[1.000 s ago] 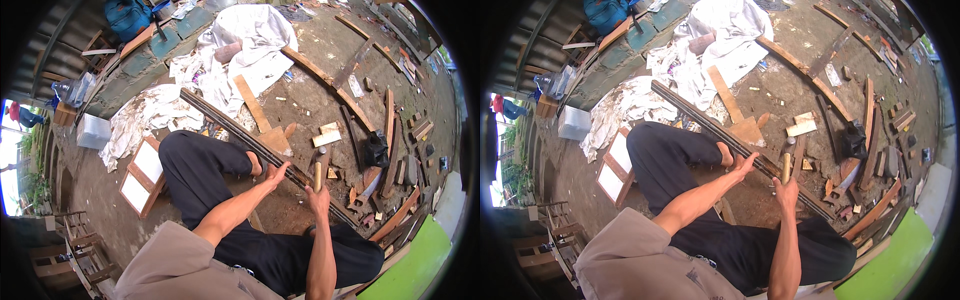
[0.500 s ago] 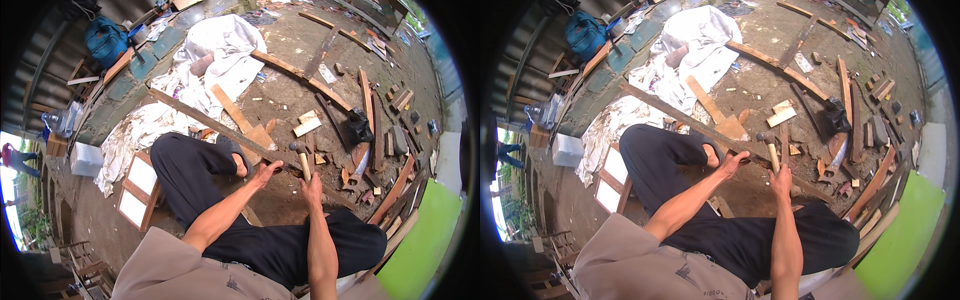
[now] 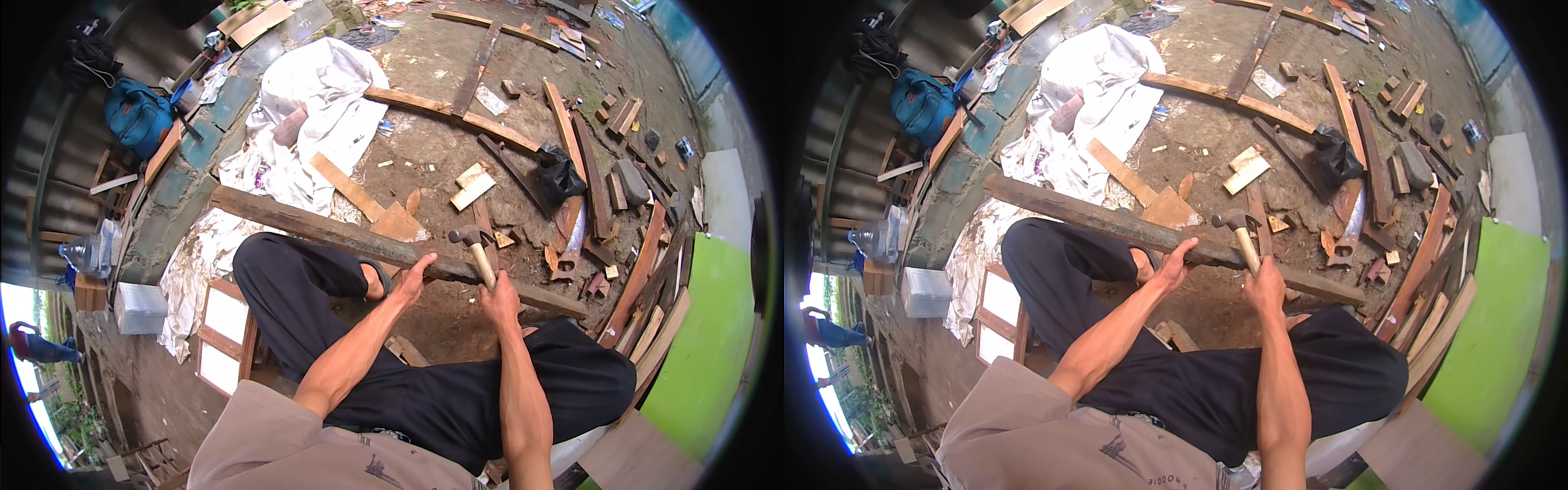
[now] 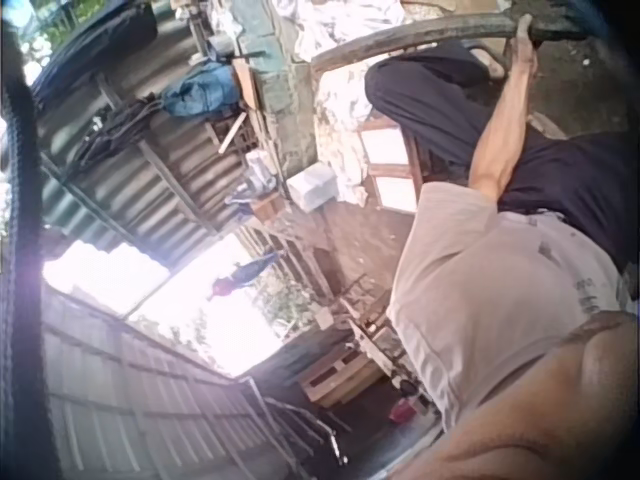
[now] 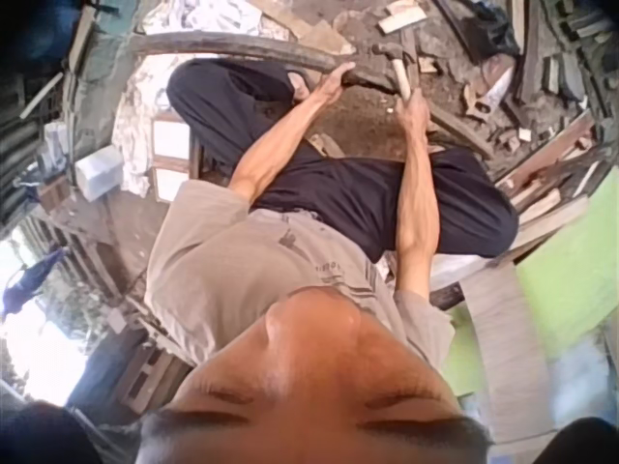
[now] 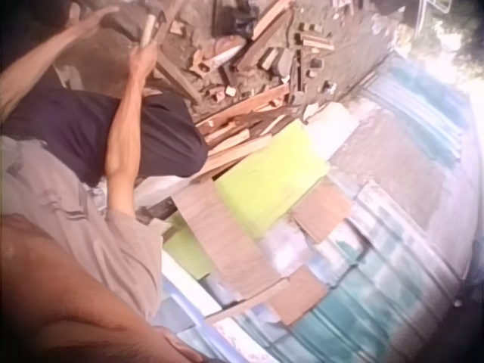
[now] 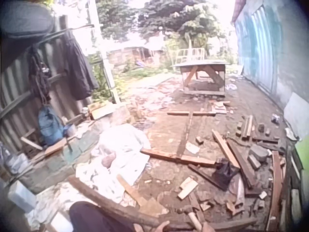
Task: The person sits on the ground and uses a hammer to repeatedly strike a long metal rod. They adjust the rod's position and orientation multiple times, then pick up a wooden plank and place it on the ground.
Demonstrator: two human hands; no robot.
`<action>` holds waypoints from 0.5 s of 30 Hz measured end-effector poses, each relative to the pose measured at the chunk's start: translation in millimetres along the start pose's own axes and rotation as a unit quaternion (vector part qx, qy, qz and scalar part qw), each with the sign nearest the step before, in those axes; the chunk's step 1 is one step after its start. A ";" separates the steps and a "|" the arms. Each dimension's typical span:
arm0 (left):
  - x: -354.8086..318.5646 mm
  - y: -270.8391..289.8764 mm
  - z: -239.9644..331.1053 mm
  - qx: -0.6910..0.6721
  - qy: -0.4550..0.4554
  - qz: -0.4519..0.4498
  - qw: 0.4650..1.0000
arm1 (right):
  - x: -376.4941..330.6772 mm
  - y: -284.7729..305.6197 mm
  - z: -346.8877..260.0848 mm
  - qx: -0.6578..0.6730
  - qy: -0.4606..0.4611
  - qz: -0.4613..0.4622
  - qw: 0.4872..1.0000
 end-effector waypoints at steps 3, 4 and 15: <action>3.9 3.8 -3.5 -0.004 -0.002 -0.011 1.000 | 1.0 2.9 4.3 0.034 -0.017 0.012 0.999; 4.6 5.8 -3.9 0.011 -0.003 -0.009 1.000 | 1.5 3.9 6.0 0.045 -0.020 0.018 0.999; 7.9 -18.1 25.4 0.047 -0.094 0.004 0.994 | 6.0 24.1 3.3 0.062 -0.022 0.056 0.996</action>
Point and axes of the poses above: each hand's wrist, its own x-axis towards the middle knuckle, its own y-axis out of the back of the hand, z = x × y, the point moved 8 cm from there along x, towards the middle knuckle, and after that the axes turned 11 degrees about x, right-handed, at the moved point
